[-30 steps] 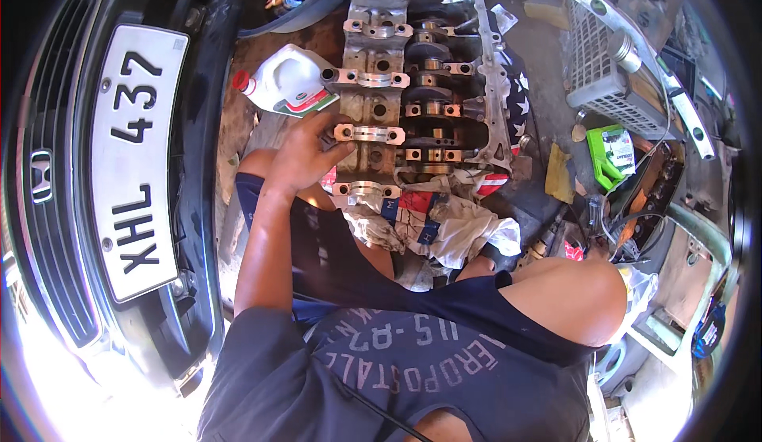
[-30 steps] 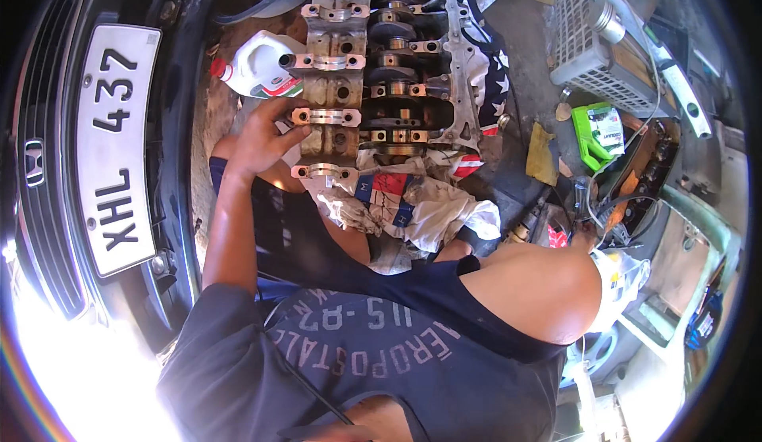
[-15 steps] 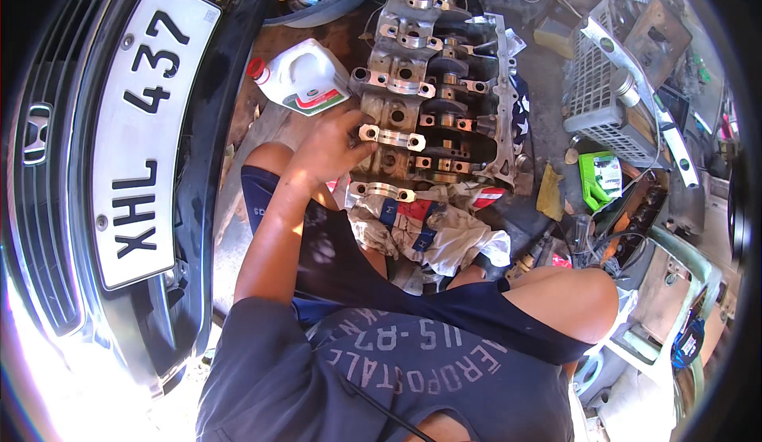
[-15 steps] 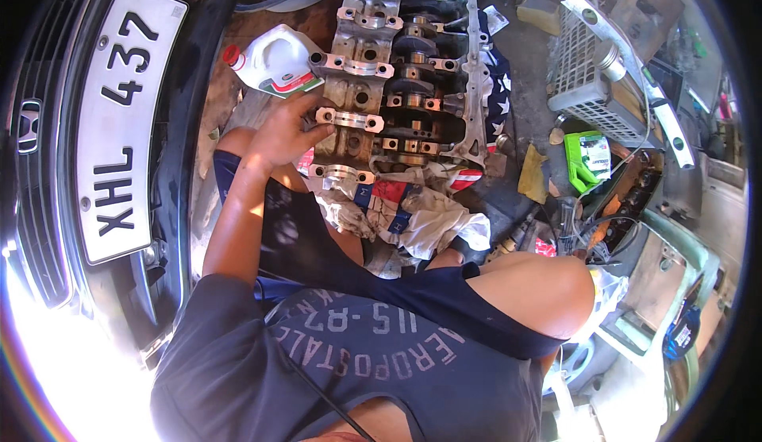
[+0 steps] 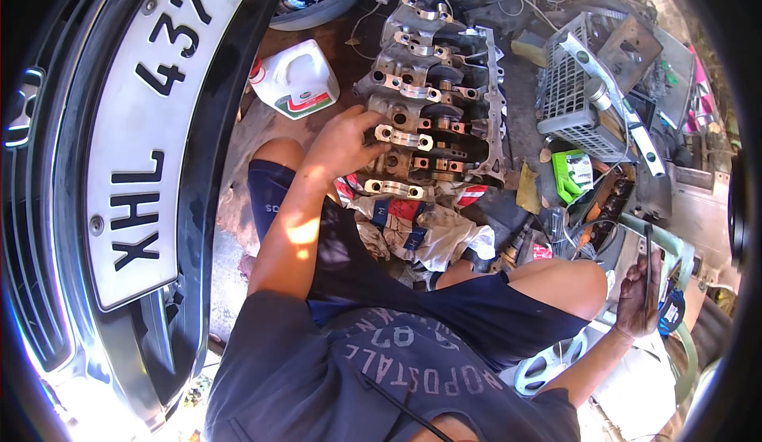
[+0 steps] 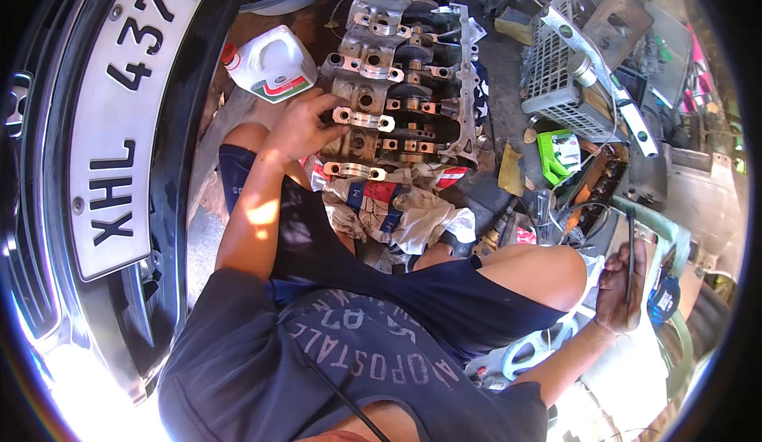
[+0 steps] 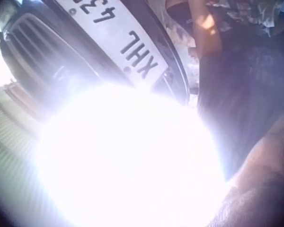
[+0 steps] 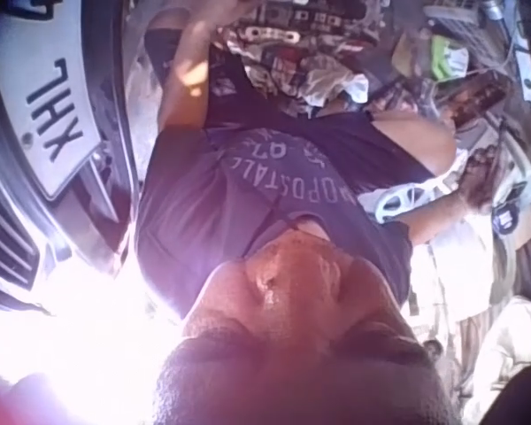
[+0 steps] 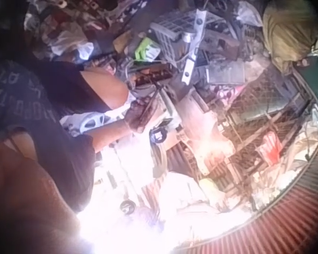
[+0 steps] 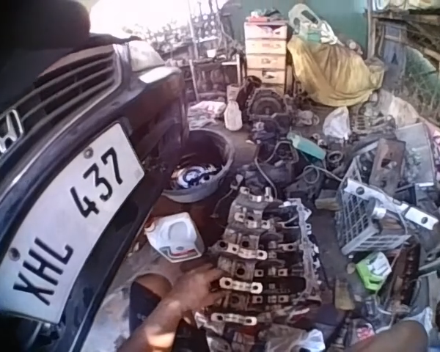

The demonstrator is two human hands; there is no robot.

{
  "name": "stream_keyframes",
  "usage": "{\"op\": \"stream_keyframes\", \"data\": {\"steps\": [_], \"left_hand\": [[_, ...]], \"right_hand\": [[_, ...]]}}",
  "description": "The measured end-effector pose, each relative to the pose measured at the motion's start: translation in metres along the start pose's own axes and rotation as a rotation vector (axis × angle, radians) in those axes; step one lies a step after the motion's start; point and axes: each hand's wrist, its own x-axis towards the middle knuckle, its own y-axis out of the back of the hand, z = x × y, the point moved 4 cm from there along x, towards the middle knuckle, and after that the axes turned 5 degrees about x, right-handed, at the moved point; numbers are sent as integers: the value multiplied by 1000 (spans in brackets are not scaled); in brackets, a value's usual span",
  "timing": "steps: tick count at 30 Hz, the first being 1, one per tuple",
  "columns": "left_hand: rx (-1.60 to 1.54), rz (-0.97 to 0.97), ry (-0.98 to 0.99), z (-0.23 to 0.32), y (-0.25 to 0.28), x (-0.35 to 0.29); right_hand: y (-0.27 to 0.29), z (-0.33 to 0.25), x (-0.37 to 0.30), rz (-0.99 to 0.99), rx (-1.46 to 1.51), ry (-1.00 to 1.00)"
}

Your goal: Repairing and assembling parts of an engine block while seated on the ground.

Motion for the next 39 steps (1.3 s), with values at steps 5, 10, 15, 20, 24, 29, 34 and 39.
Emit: {"op": "stream_keyframes", "data": {"steps": [5, 10, 15, 20, 24, 29, 34, 39], "left_hand": [[-44, 40, -7, -7, -2, -2], [-127, 24, -35, -8, -3, 3], [-160, 32, -50, -9, -8, 2], [-88, 71, -127, -14, -11, 0], [-84, 38, -121, -11, -10, 1], [-145, 59, -163, -10, -13, 2], [-138, 93, -186, -8, -13, 3], [-141, 87, -162, -9, -12, 2]], "right_hand": [[-90, 59, 38, 38, -184, 99], [-211, 178, 91, 188, -289, 58], [-231, 254, 134, 73, -794, 203], [-238, 265, 136, 119, -849, 277], [-234, 274, 135, 118, -851, 317], [-236, 282, 136, 143, -859, 323], [-232, 283, 140, 132, -831, 306], [-239, 274, 139, 165, -768, 258]]}}
